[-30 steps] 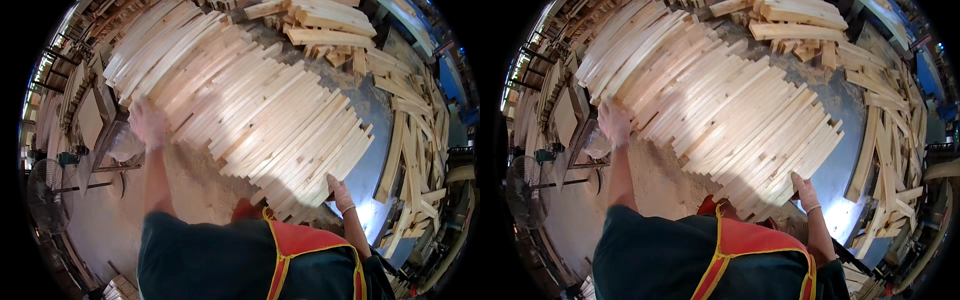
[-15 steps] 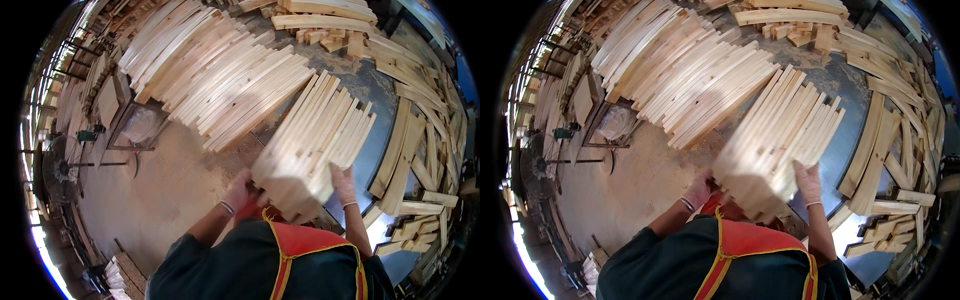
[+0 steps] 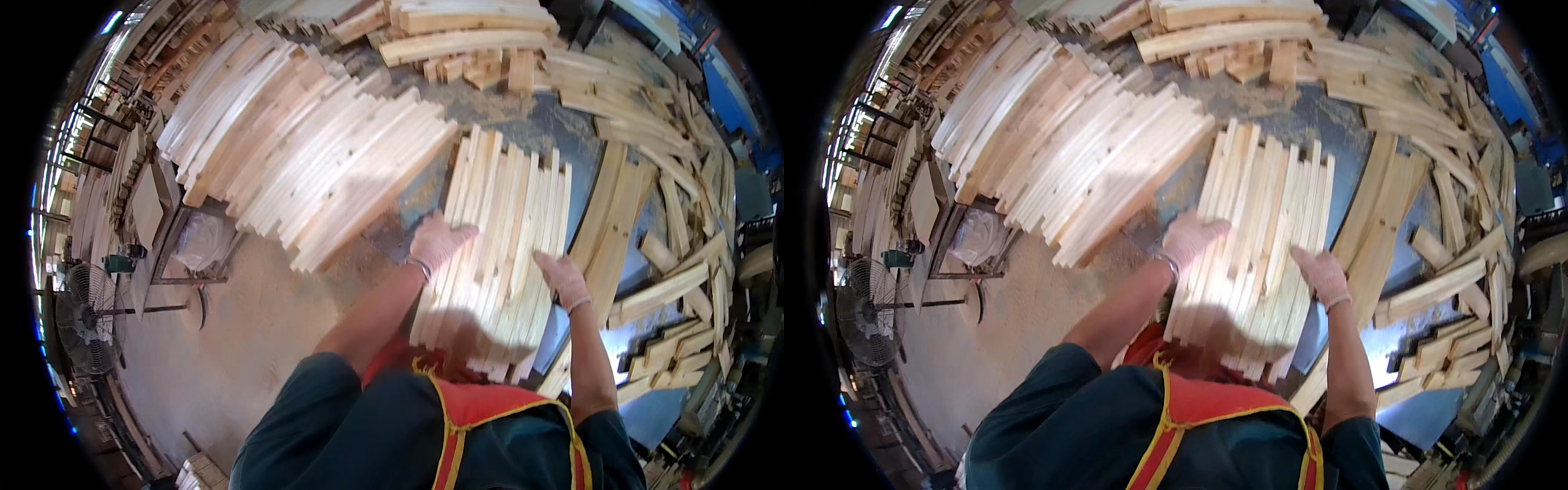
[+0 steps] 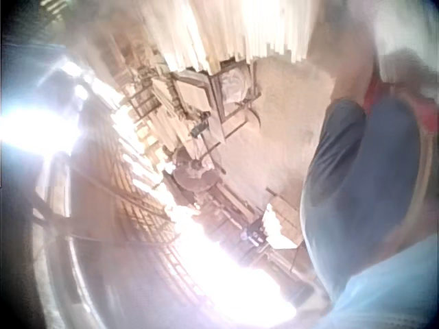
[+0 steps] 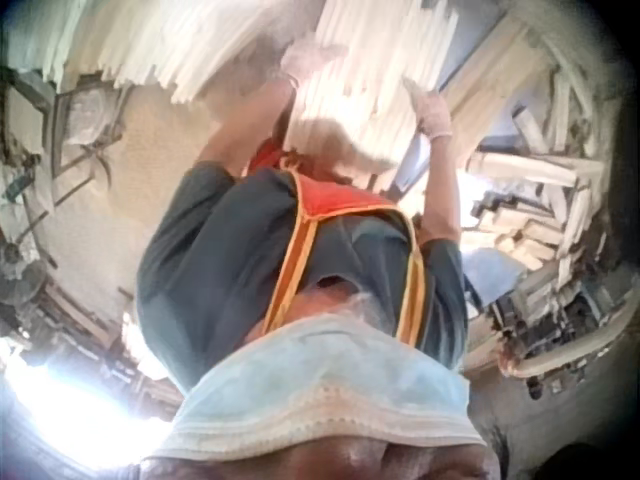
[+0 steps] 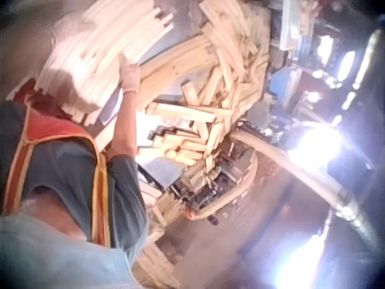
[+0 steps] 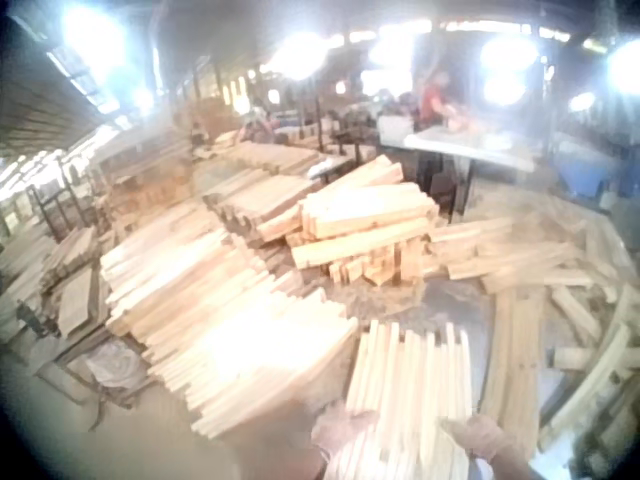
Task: The person repeatedly picks up wooden planks from a large pile on a metal table and stacks them into a neat arrangement. The task involves continuous sorting and organizing of the wood pieces by hand.
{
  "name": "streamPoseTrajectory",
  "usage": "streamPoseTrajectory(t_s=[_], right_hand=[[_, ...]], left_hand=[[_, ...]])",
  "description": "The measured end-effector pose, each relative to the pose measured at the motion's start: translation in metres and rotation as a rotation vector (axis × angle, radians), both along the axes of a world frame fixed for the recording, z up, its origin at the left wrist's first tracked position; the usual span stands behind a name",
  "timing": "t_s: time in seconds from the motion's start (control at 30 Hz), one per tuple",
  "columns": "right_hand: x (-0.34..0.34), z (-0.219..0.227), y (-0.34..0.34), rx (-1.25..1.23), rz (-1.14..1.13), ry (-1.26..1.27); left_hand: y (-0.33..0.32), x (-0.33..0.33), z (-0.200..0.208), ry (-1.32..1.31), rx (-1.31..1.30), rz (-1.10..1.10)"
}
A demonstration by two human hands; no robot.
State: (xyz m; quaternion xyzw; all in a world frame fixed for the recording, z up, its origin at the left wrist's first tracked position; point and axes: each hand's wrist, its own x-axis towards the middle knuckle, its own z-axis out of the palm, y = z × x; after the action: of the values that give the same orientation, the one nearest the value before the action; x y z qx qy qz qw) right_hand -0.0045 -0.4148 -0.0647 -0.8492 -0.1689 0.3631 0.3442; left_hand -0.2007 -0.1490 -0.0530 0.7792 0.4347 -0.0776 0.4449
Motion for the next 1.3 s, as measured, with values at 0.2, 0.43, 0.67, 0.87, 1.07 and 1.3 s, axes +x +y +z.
streamPoseTrajectory(t_s=[0.2, 0.43, 0.67, 0.87, 1.07, 1.3], right_hand=[[-0.034, 0.014, 0.0, 0.269, -0.306, 0.225], [-0.081, 0.17, 0.113, 0.767, -0.249, -0.091], [-0.128, 0.236, 0.269, 1.028, -0.21, -0.233], [-0.191, 0.066, 0.336, 0.815, -0.041, -0.724], [-0.331, -0.006, 0.395, 0.26, 0.343, -0.862], [-0.32, 0.004, 0.399, 0.435, -0.07, 0.313]], left_hand=[[0.02, 0.002, 0.065, 0.064, 0.088, -0.092], [0.119, -0.041, 0.222, -0.403, 0.515, -0.077], [0.26, -0.115, 0.287, -1.156, 0.484, 0.046], [0.404, -0.225, 0.155, -0.548, 0.941, -0.476], [0.502, -0.296, 0.103, 0.257, 1.543, -1.301], [0.472, -0.291, 0.102, -0.053, 1.207, -0.684]])
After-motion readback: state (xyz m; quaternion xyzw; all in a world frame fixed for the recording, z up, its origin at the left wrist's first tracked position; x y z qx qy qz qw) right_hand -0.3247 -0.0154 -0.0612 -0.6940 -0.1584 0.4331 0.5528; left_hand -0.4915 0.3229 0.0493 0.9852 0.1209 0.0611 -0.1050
